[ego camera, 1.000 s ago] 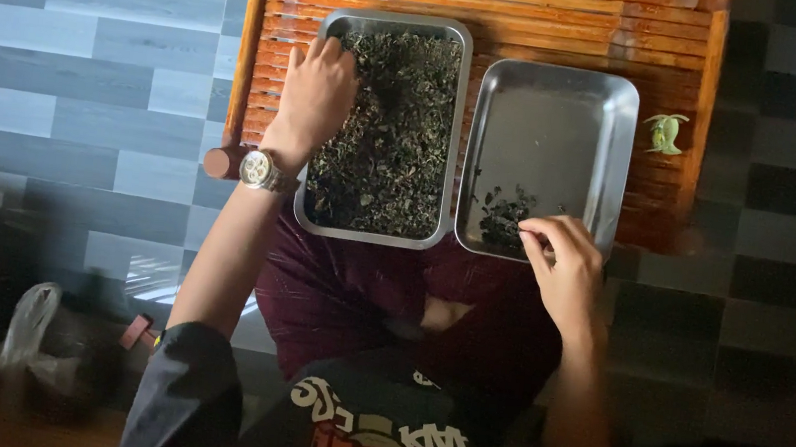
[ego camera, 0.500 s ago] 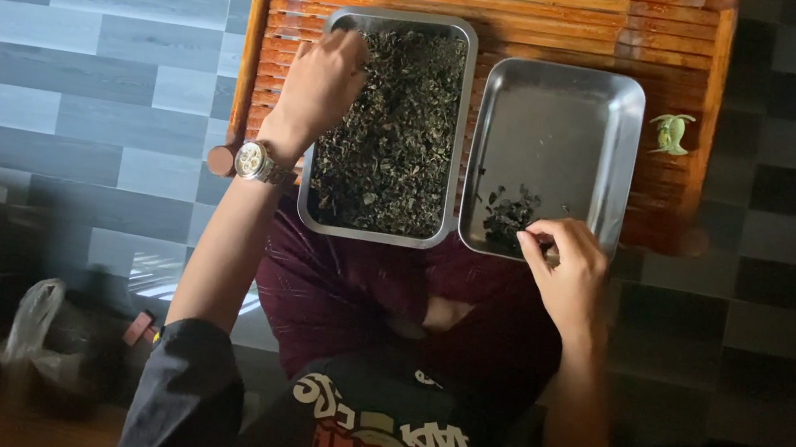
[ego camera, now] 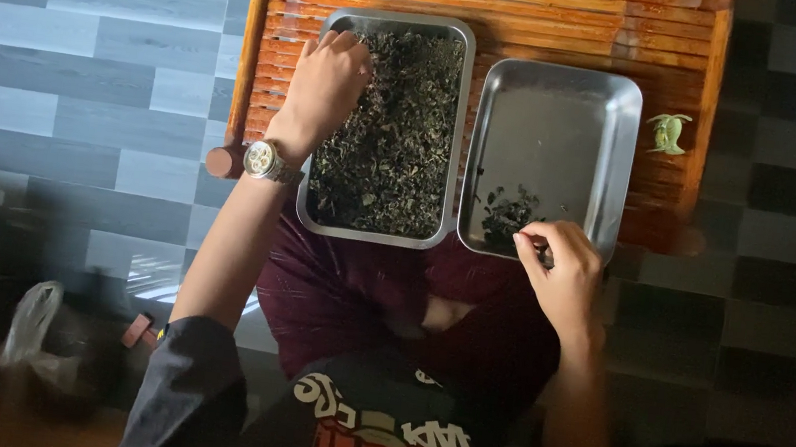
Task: Manually sorting dried tea leaves by picking out stems and dark impurities from a metal tray and placing them into another tray.
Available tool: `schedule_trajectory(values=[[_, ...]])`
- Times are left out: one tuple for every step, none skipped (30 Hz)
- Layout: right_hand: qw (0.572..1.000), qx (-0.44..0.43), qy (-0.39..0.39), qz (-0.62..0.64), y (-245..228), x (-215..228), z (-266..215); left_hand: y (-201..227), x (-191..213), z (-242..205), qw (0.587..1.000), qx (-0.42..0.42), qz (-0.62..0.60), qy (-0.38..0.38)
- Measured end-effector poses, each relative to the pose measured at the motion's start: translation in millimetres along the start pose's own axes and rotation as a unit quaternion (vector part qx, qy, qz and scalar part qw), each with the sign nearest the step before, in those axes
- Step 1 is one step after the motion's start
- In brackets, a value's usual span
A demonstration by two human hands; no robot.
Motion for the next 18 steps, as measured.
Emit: schedule_trajectory(values=[[1.0,-0.002,-0.002,-0.003,-2,0,1,2,3,0,1.0,-0.008,-0.019,0.013],[1.0,-0.004,-0.004,-0.005,-5,1,2,4,7,0,0.999,-0.017,-0.038,0.026],[1.0,-0.003,-0.004,-0.005,-6,1,4,9,12,0,0.999,-0.016,-0.038,0.027],[1.0,-0.001,-0.009,-0.001,-8,0,5,14,16,1,0.997,-0.008,-0.077,-0.011],[1.0,0.001,-0.014,0.003,-9,0,6,19,19,2,0.992,-0.001,-0.118,-0.05],[1.0,0.001,-0.014,0.003,-8,-2,6,20,13,2,0.992,-0.001,-0.117,-0.05],[1.0,0.007,-0.02,0.003,-7,-3,6,21,7,3,0.995,0.004,-0.088,-0.055],[1.0,0.013,-0.025,0.003,-6,-5,6,22,1,3,0.996,0.009,-0.059,-0.061],[1.0,0.014,-0.026,0.002,2,-9,4,13,-23,2,0.996,0.009,-0.06,-0.06],[0.999,0.03,-0.009,0.009,9,-13,2,3,-47,2,0.996,0.016,-0.033,-0.083],[0.999,0.044,0.008,0.016,16,-17,1,-7,-71,1,0.994,0.021,-0.006,-0.106],[0.999,0.044,0.008,0.016,15,-17,1,-2,-63,4,0.994,0.021,-0.007,-0.106],[0.999,0.041,0.006,0.016,13,-16,1,3,-56,6,0.994,0.02,-0.002,-0.111],[0.999,0.038,0.003,0.015,12,-16,1,9,-49,8,0.993,0.018,0.003,-0.116],[0.999,0.038,0.001,0.016,11,-15,2,8,-53,9,0.993,0.02,0.003,-0.116],[0.999,0.041,0.0,0.016,10,-14,2,7,-56,9,0.993,0.022,0.0,-0.115],[0.999,0.044,0.0,0.017,9,-14,4,6,-59,11,0.993,0.023,-0.002,-0.112],[0.999,0.045,0.0,0.017,9,-15,4,3,-63,11,0.993,0.024,-0.002,-0.112]])
Point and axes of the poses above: each hand's wrist, its own z-axis towards the middle knuckle, its own x-axis out of the back of the hand, y = z × x, the point moved 1 cm from there along z, towards the middle knuckle, and after that the axes turned 5 degrees about -x, right-handed, at the moved point
